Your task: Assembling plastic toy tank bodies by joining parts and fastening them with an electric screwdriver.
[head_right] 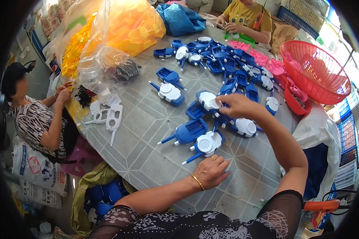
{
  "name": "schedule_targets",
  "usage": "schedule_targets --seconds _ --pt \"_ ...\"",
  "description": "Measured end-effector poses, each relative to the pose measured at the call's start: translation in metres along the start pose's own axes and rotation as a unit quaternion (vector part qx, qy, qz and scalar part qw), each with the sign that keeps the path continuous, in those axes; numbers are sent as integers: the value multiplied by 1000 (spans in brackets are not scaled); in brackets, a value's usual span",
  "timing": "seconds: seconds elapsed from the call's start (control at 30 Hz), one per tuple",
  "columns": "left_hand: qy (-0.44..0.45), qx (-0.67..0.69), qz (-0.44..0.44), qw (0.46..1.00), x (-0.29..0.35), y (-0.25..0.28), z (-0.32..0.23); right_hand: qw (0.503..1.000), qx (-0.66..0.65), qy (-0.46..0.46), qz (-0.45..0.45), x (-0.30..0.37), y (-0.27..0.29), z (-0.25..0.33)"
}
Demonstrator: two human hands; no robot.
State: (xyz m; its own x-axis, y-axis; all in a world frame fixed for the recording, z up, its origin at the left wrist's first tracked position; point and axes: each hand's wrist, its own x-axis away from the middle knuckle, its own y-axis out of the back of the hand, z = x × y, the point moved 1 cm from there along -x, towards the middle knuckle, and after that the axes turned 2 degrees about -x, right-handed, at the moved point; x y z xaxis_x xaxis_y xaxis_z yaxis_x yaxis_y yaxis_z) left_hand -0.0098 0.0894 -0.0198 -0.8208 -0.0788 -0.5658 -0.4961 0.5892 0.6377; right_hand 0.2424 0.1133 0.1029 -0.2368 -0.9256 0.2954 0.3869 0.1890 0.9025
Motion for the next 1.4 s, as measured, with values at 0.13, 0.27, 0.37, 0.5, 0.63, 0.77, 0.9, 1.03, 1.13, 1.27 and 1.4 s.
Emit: schedule_targets --seconds 0.13,0.27,0.37,0.5,0.63,0.77,0.9,1.03,1.13,1.27,1.4 --pt "-28 29 7 999 1 -8 -6 956 -8 -48 -288 -69 19 -65" --pt "-37 39 17 998 1 -9 -5 926 70 -225 -296 -147 33 -94" --pt "-36 52 35 997 -1 -13 -9 908 37 -324 -261 -185 35 -102" --pt "-30 47 41 998 2 -13 -7 906 17 -341 -249 -209 28 -94" --pt "-38 49 34 997 1 -9 -7 924 160 -236 -257 -200 19 -97" --pt "-42 48 31 997 3 -9 -4 942 166 -152 -249 -171 -3 -97" --pt "-52 46 40 997 0 -12 -8 941 192 -3 -279 -128 -34 -112" --pt "-48 38 46 997 1 -8 -5 945 105 126 -283 -98 -49 -75" --pt "-50 41 45 997 0 -8 -7 927 5 105 -361 -93 -41 -61" --pt "-45 41 32 998 1 -7 -5 899 -42 -128 -418 -151 -12 -66" --pt "-55 61 28 996 -4 -13 -8 871 -84 -231 -426 -209 -2 -107"
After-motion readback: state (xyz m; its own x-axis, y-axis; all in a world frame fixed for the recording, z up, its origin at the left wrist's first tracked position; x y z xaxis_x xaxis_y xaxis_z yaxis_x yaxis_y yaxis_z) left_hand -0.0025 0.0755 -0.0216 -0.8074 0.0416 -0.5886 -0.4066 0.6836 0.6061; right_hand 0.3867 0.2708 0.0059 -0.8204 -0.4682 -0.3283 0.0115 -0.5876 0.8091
